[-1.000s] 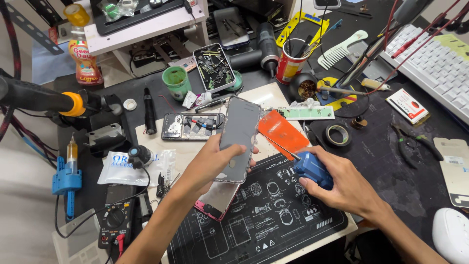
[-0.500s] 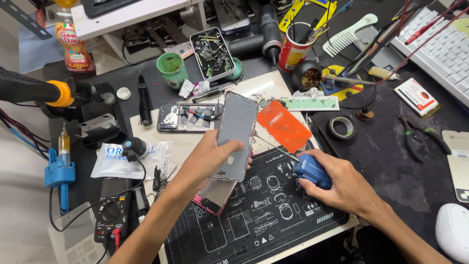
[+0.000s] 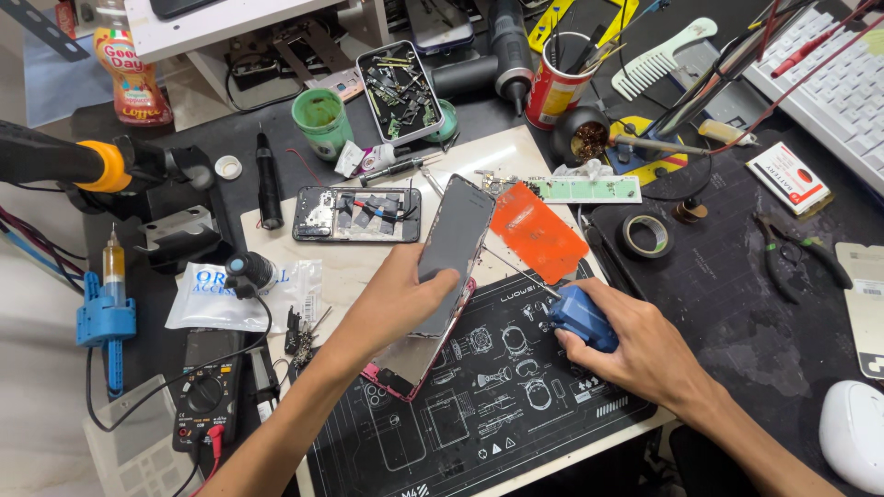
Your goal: The person pries open a red phone case using an orange card, removes the back cover, and then uses a blue suction tool and a screwdriver on the interior components.
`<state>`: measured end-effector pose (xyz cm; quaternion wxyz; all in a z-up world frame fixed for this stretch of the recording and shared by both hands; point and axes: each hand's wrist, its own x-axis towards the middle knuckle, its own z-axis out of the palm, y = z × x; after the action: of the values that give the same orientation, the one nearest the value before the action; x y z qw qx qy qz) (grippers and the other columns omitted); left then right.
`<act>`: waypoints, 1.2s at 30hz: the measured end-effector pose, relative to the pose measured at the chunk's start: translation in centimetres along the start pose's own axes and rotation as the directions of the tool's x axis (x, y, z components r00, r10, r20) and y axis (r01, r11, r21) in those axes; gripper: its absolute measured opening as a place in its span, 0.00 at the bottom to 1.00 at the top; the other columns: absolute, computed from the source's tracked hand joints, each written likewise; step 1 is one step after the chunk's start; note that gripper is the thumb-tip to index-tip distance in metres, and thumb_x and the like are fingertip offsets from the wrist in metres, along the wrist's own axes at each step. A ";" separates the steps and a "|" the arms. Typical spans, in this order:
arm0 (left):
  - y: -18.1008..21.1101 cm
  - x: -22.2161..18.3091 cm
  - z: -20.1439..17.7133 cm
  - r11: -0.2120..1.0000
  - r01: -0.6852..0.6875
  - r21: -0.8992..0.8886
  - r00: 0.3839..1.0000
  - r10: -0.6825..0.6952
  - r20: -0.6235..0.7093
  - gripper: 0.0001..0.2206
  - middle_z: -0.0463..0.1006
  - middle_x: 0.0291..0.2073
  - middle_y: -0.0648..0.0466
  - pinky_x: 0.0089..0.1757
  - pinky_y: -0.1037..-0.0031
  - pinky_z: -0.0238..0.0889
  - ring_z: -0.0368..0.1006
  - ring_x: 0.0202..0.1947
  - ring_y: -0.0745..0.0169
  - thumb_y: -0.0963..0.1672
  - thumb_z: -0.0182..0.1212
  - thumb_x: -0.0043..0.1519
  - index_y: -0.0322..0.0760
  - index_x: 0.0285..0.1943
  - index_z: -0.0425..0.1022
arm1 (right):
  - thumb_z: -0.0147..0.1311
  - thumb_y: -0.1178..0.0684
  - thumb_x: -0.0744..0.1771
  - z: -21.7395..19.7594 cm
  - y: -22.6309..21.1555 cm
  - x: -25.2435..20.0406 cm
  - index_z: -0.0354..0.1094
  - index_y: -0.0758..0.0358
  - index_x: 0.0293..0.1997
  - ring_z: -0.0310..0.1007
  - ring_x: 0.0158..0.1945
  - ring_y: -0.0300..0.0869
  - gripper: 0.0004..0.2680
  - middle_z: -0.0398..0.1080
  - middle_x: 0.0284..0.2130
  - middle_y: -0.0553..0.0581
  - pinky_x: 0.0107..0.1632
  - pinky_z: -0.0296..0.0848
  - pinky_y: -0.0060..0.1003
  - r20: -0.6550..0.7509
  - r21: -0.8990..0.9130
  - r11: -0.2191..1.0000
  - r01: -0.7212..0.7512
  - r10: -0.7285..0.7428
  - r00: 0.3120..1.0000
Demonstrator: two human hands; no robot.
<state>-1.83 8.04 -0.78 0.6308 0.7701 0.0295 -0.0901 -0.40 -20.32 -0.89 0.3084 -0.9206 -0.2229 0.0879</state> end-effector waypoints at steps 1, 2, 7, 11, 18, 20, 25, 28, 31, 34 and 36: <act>0.0 0.0 0.0 1.000 0.009 0.016 1.000 -0.010 0.006 0.10 0.77 0.26 0.53 0.30 0.74 0.65 0.70 0.27 0.71 0.42 0.57 0.59 0.24 0.42 0.76 | 0.62 0.44 0.59 0.0 -0.1 0.0 0.68 0.65 0.53 0.82 0.33 0.50 0.21 0.78 0.35 0.62 0.39 0.79 0.43 -0.008 0.000 1.000 0.009 -0.009 1.000; 0.0 0.1 -0.1 0.999 0.018 0.033 1.000 -0.018 0.012 0.10 0.77 0.25 0.54 0.29 0.73 0.65 0.69 0.26 0.71 0.42 0.57 0.59 0.24 0.40 0.76 | 0.62 0.44 0.60 0.0 -0.1 0.0 0.68 0.65 0.53 0.82 0.33 0.51 0.21 0.78 0.35 0.62 0.39 0.79 0.44 -0.018 0.000 1.000 0.019 -0.019 1.000; -0.6 0.1 0.1 1.000 -0.020 -0.011 0.999 0.021 0.033 0.11 0.78 0.27 0.53 0.31 0.75 0.67 0.71 0.28 0.72 0.41 0.56 0.58 0.23 0.42 0.76 | 0.62 0.44 0.60 0.1 0.1 -0.2 0.68 0.64 0.54 0.82 0.33 0.50 0.21 0.78 0.34 0.62 0.39 0.78 0.43 -0.021 0.025 1.000 -0.007 0.008 1.000; -0.5 0.5 0.2 0.991 0.119 -0.058 0.983 -0.110 0.149 0.17 0.80 0.29 0.49 0.31 0.73 0.73 0.77 0.26 0.65 0.40 0.55 0.53 0.27 0.51 0.71 | 0.61 0.45 0.60 -0.6 1.1 -0.2 0.68 0.63 0.54 0.79 0.32 0.44 0.19 0.76 0.33 0.59 0.39 0.78 0.38 0.020 0.161 0.984 -0.074 0.072 0.997; -0.3 -0.5 1.1 0.999 0.014 0.029 0.913 -0.024 0.406 0.17 0.81 0.32 0.43 0.34 0.77 0.71 0.80 0.33 0.64 0.39 0.60 0.52 0.22 0.49 0.68 | 0.59 0.48 0.63 -1.6 2.7 -0.9 0.67 0.69 0.58 0.75 0.33 0.38 0.20 0.64 0.58 0.57 0.36 0.77 0.33 0.127 0.717 0.696 0.044 -0.192 0.973; 0.1 -0.4 0.9 0.998 0.068 0.007 0.907 -0.064 0.416 0.17 0.83 0.32 0.44 0.31 0.76 0.71 0.81 0.31 0.65 0.41 0.61 0.51 0.24 0.48 0.70 | 0.59 0.48 0.60 -1.5 2.6 -1.0 0.68 0.68 0.56 0.76 0.31 0.39 0.21 0.70 0.48 0.58 0.35 0.78 0.34 0.192 0.648 0.758 -0.070 -0.074 0.979; 1.1 0.0 0.5 0.943 0.045 -0.330 0.999 -0.035 0.035 0.19 0.82 0.36 0.44 0.36 0.72 0.71 0.78 0.34 0.59 0.44 0.68 0.56 0.23 0.51 0.78 | 0.58 0.46 0.62 -0.8 2.1 -1.0 0.70 0.72 0.58 0.75 0.28 0.39 0.22 0.72 0.29 0.61 0.37 0.75 0.33 0.203 0.748 0.649 -0.138 -0.026 0.979; 1.2 -0.1 2.2 0.833 -0.102 -0.544 0.994 0.064 -0.089 0.21 0.81 0.45 0.45 0.48 0.71 0.72 0.77 0.46 0.60 0.45 0.64 0.62 0.21 0.59 0.74 | 0.57 0.44 0.62 0.0 1.8 -1.2 0.69 0.71 0.59 0.75 0.26 0.39 0.23 0.73 0.24 0.58 0.35 0.73 0.32 0.247 0.802 0.572 -0.175 -0.050 0.968; 1.1 -0.8 4.5 0.678 -0.043 -0.734 0.998 0.055 -0.008 0.25 0.80 0.51 0.50 0.54 0.67 0.69 0.75 0.52 0.60 0.47 0.58 0.62 0.34 0.69 0.64 | 0.57 0.44 0.62 1.3 1.5 -1.5 0.68 0.71 0.60 0.76 0.26 0.39 0.23 0.74 0.24 0.57 0.36 0.74 0.32 0.304 0.806 0.553 -0.212 -0.080 0.949; 1.2 -0.6 5.5 0.590 -0.039 -0.807 0.998 0.069 0.002 0.28 0.80 0.52 0.50 0.55 0.64 0.69 0.75 0.55 0.60 0.47 0.53 0.63 0.35 0.73 0.59 | 0.58 0.45 0.63 2.2 1.2 -1.4 0.67 0.70 0.61 0.77 0.28 0.39 0.23 0.75 0.26 0.57 0.37 0.76 0.32 0.324 0.782 0.589 -0.205 -0.104 0.940; 1.4 0.3 5.3 0.563 -0.093 -0.821 0.994 0.098 -0.046 0.27 0.80 0.49 0.48 0.55 0.62 0.69 0.75 0.54 0.58 0.47 0.51 0.64 0.30 0.73 0.59 | 0.59 0.46 0.63 2.3 1.1 -1.2 0.67 0.69 0.61 0.77 0.30 0.38 0.22 0.76 0.32 0.56 0.38 0.77 0.32 0.302 0.765 0.620 -0.174 -0.106 0.947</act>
<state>-1.90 2.58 -0.49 0.9202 0.3893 0.0245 -0.0338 -1.75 -20.38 -3.36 0.6363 -0.6711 -0.1913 0.3289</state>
